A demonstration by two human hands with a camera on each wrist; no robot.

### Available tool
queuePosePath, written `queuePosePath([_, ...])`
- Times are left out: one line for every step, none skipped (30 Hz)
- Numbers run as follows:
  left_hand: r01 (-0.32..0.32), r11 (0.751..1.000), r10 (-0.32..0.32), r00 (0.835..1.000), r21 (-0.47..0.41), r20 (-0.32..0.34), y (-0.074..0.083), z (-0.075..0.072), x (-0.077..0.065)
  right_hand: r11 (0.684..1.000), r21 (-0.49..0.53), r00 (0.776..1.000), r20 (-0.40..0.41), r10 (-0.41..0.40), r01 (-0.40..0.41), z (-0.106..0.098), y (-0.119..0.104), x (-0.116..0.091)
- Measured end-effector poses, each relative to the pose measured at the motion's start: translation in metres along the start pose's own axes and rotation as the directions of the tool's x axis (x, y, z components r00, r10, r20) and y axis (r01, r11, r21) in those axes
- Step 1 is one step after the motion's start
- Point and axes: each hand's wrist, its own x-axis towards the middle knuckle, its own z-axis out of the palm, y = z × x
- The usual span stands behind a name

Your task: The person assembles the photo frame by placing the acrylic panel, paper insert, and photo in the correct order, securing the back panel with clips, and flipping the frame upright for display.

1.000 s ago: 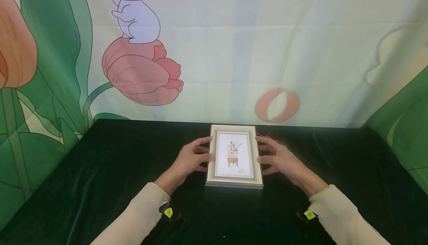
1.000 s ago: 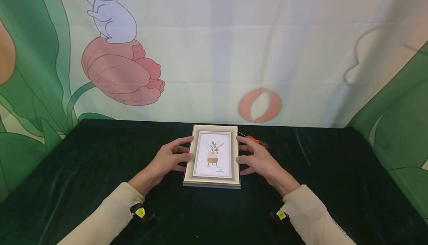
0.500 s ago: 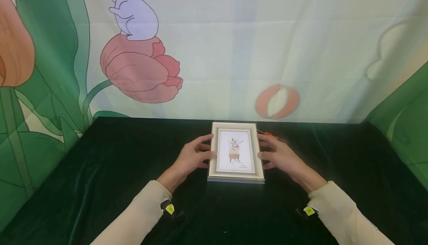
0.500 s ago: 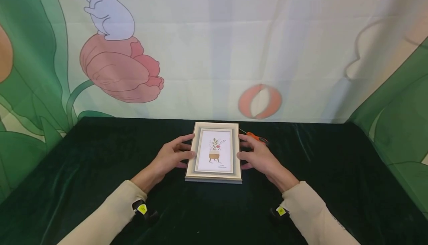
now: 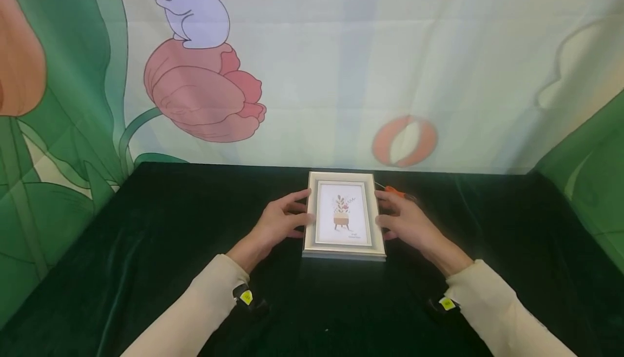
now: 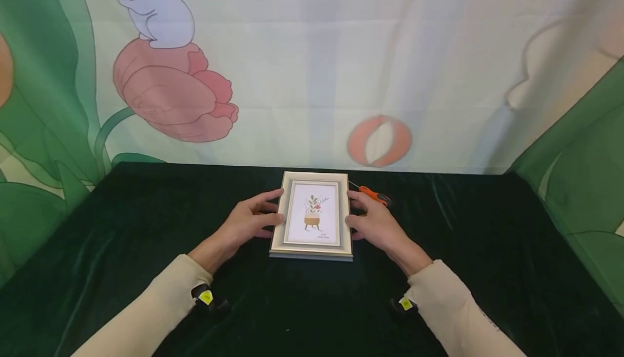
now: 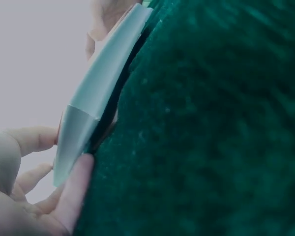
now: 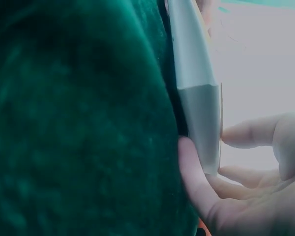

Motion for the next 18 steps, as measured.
queuePosePath([0.003,1.000,-0.003,1.000,0.017,-0.005,0.001,0.000,-0.001,1.000,-0.002,1.000,0.000,0.001,-0.001,0.000,0.000,-0.001])
queuePosePath([0.006,0.999,-0.005,1.000,0.040,-0.012,0.003,0.001,-0.002,1.000,-0.004,1.000,0.003,0.000,0.000,0.001,0.000,-0.001])
queuePosePath([0.011,0.998,-0.009,1.000,0.065,-0.020,0.004,0.001,-0.003,1.000,-0.007,1.000,0.005,-0.001,0.001,0.001,0.000,-0.001])
queuePosePath([0.014,0.996,-0.011,1.000,0.092,-0.028,0.005,0.002,-0.004,1.000,-0.010,1.000,0.007,0.000,0.000,0.002,0.000,-0.001])
queuePosePath([0.015,0.993,-0.011,0.999,0.114,-0.036,0.006,0.002,-0.005,1.000,-0.013,1.000,0.008,0.000,0.000,0.003,0.000,-0.001])
queuePosePath([0.018,0.991,-0.012,0.999,0.131,-0.044,0.008,0.003,-0.007,1.000,-0.016,1.000,0.009,-0.001,0.001,0.003,0.000,-0.001])
queuePosePath([0.017,0.989,-0.009,0.999,0.147,-0.050,0.008,0.003,-0.008,1.000,-0.017,1.000,0.010,-0.001,0.002,0.004,0.000,-0.001])
queuePosePath([0.013,0.987,-0.004,0.998,0.162,-0.055,0.009,0.002,-0.009,1.000,-0.023,1.000,0.010,-0.004,0.004,0.004,0.000,-0.001])
queuePosePath([0.007,0.984,0.003,0.998,0.178,-0.059,0.010,0.002,-0.010,0.999,-0.037,1.000,0.007,-0.003,0.003,0.005,-0.001,-0.002])
queuePosePath([0.003,0.981,0.010,0.998,0.195,-0.064,0.010,0.003,-0.011,0.999,-0.054,1.000,0.005,-0.005,0.005,0.005,-0.001,-0.003])
queuePosePath([0.000,0.977,0.016,0.997,0.213,-0.072,0.011,0.003,-0.012,0.998,-0.069,1.000,0.004,-0.007,0.007,0.006,-0.002,-0.004])
queuePosePath([-0.002,0.971,0.022,0.997,0.239,-0.081,0.011,0.003,-0.013,0.996,-0.086,1.000,0.001,-0.008,0.008,0.006,-0.002,-0.005])
queuePosePath([-0.007,0.963,0.031,0.996,0.269,-0.086,0.012,0.003,-0.014,0.995,-0.103,1.000,0.000,-0.009,0.009,0.006,-0.003,-0.006])
queuePosePath([-0.009,0.955,0.038,0.995,0.298,-0.089,0.013,0.004,-0.014,0.993,-0.116,1.000,0.001,-0.010,0.010,0.007,-0.003,-0.007])
queuePosePath([-0.009,0.945,0.042,0.995,0.326,-0.092,0.013,0.004,-0.015,0.992,-0.128,1.000,0.001,-0.009,0.009,0.008,-0.004,-0.007])
queuePosePath([-0.007,0.938,0.043,0.995,0.347,-0.095,0.014,0.004,-0.015,0.991,-0.134,1.000,0.001,-0.007,0.007,0.008,-0.004,-0.007])
queuePosePath([-0.006,0.931,0.044,0.994,0.366,-0.096,0.014,0.005,-0.016,0.991,-0.137,1.000,0.001,-0.003,0.003,0.009,-0.004,-0.006])
queuePosePath([-0.006,0.924,0.045,0.995,0.381,-0.093,0.015,0.005,-0.016,0.990,-0.138,1.000,0.001,0.004,-0.004,0.009,-0.004,-0.006])
